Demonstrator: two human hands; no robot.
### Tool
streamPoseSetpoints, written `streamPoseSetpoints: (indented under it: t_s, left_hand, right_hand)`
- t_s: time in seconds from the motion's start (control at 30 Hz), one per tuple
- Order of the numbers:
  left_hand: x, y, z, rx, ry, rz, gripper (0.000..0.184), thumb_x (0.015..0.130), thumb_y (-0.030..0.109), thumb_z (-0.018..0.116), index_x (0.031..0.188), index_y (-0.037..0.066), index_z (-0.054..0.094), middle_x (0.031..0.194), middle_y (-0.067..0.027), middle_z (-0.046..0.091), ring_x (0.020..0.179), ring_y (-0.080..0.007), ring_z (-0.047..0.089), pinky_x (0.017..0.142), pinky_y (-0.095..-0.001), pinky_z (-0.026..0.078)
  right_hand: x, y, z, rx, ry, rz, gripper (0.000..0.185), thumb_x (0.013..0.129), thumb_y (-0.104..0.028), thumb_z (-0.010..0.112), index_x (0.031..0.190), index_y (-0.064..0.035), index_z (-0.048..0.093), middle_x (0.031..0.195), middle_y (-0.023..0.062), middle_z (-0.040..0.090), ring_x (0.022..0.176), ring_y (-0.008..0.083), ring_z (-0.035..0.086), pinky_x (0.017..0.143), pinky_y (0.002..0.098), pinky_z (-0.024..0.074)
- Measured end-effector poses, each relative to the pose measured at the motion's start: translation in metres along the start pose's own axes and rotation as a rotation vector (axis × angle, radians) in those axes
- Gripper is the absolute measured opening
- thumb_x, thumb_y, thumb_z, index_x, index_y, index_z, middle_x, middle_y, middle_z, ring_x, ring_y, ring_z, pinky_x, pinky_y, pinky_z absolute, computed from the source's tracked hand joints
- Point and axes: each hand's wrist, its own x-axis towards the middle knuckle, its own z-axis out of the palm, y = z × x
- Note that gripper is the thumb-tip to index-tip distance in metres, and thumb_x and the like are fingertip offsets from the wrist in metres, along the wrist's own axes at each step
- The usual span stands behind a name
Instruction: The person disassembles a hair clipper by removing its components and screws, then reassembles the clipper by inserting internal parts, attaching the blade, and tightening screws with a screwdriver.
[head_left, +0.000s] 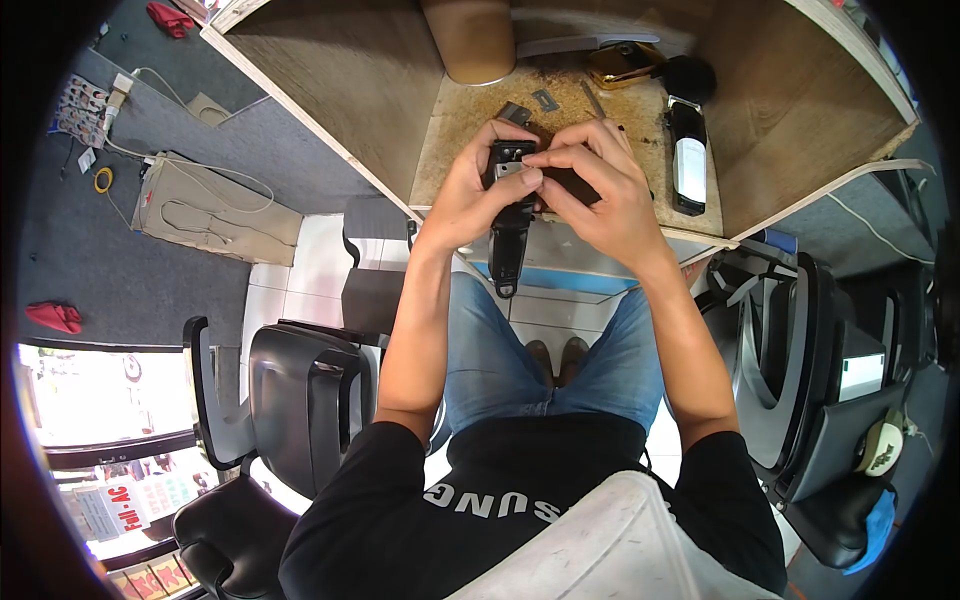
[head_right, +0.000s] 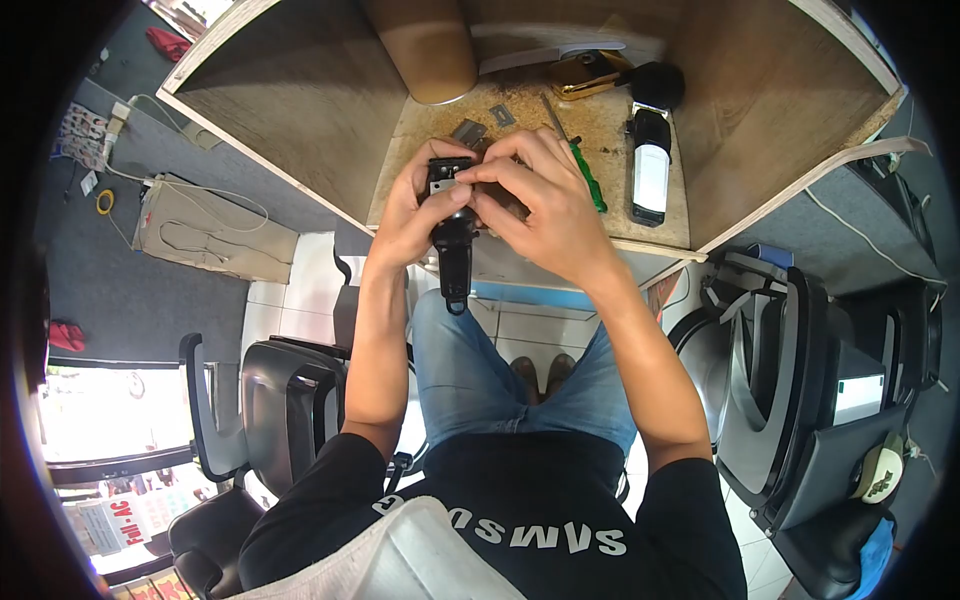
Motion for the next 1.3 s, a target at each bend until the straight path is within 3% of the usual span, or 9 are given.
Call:
streamPoseSetpoints:
  t_s: [0.1,0.6,1.3]
  left_hand:
    - [-0.0018,0.0016,-0.0021,-0.138,-0.025,-0.041,0.036,0.093,0.009,0.071,0.124,-0.002,0.055,0.101,-0.0069,0.065,0.095,-0.0129,0.065,0.086,-0.0284,0.052]
    - [-0.0025,-0.0004,-0.0015,0.027,-0.031,0.017,0.051,0.087,0.011,0.081,0.128,0.0,0.053,0.106,-0.0045,0.062,0.098,-0.0102,0.059,0.085,-0.0268,0.05]
    - [-0.0025,0.0002,-0.0021,-0.001,-0.018,-0.006,0.043,0.093,0.011,0.075,0.128,0.0,0.053,0.107,-0.0053,0.062,0.102,-0.0105,0.059,0.088,-0.0278,0.049]
  right_hand:
    - [0.0006,-0.0025,-0.0016,-0.002,-0.012,0.001,0.02,0.08,-0.011,0.081,0.1,-0.0095,0.078,0.098,0.0032,0.067,0.096,0.0253,0.062,0.085,0.0379,0.0475]
    - [-0.0001,-0.0004,-0.0008,0.048,-0.017,-0.022,0.021,0.077,-0.007,0.08,0.098,-0.0075,0.075,0.093,0.0035,0.069,0.09,0.0241,0.064,0.083,0.0377,0.0486]
    - [0.001,-0.0033,-0.0014,0.055,-0.017,-0.026,0.022,0.078,-0.007,0.079,0.099,-0.0054,0.074,0.092,0.0045,0.07,0.09,0.0249,0.065,0.08,0.038,0.049]
